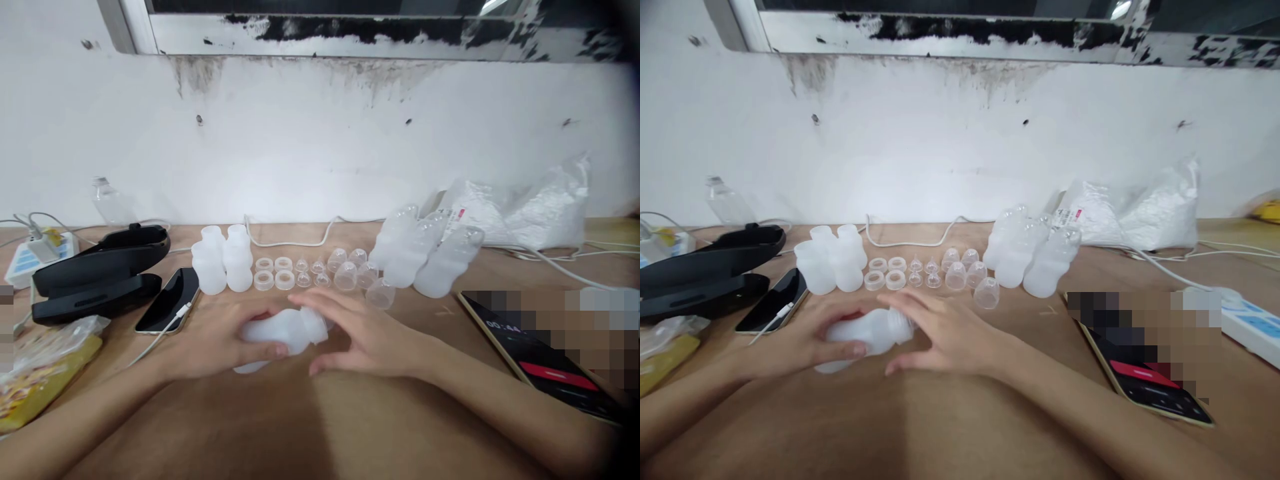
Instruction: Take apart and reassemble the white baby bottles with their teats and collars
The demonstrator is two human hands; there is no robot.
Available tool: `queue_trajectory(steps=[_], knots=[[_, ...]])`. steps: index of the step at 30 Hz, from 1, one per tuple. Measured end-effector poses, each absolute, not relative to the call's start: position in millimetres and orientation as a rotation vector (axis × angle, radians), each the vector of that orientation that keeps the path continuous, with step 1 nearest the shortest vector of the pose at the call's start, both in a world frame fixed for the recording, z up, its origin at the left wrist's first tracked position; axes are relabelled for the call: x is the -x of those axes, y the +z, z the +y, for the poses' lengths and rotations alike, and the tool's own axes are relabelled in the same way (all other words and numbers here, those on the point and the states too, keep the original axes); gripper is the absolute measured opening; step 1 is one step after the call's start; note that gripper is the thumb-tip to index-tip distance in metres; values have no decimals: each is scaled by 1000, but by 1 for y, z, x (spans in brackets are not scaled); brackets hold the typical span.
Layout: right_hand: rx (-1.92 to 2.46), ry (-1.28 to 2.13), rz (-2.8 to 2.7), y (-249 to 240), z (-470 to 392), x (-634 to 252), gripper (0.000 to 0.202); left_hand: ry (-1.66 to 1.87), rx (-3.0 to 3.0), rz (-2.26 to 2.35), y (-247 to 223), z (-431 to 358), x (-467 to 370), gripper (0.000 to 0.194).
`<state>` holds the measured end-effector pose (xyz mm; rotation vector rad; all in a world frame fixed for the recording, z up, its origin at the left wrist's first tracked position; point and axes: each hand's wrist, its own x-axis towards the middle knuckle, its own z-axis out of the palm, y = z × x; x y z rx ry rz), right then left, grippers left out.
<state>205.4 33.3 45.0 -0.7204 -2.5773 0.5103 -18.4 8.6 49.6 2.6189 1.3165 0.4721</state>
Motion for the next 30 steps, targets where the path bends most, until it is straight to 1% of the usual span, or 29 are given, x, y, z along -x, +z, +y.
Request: queue_trajectory(steps=[2,5,6,7,8,9,11,13,15,17,18,20,23,25,26,30], knots=[[918,812,-2391,44,36,-206,55,449,-2705,1314,48,7,19,44],[1089,1424,-2249,41,39,-206,47,449,-2964,1334,40,3,16,42],[1079,1543,-2259,40,40,-206,44,444,-3018,1337,38,2,16,41],[1057,1552,-2289,40,40,-207,40,430,-3028,1344,36,2,15,41],[1037,1443,-2331,39,41,-207,37,408,-2995,1350,35,2,15,41],[1009,1236,-2387,38,41,-209,36,394,-2929,1360,35,3,15,41],[886,721,-2513,37,41,-211,29,405,-2781,1380,38,5,16,40],[705,293,-2598,35,42,-215,20,418,-2662,1368,44,7,19,38],[544,15,-2628,32,45,-219,21,370,-2551,1286,52,8,23,35],[489,-168,-2576,28,48,-221,23,297,-2443,1209,59,9,29,29],[502,-215,-2544,25,49,-222,23,283,-2403,1223,62,10,33,28],[607,-191,-2504,19,50,-220,23,305,-2349,1413,68,15,43,32],[702,-46,-2602,10,47,-214,30,395,-2243,1815,73,25,59,48],[719,0,-2673,5,45,-210,33,438,-2207,1954,75,33,69,59],[728,8,-2687,3,43,-209,33,428,-2215,1992,75,36,73,61],[766,20,-2670,-1,42,-207,33,240,-2347,2094,72,41,83,51]])
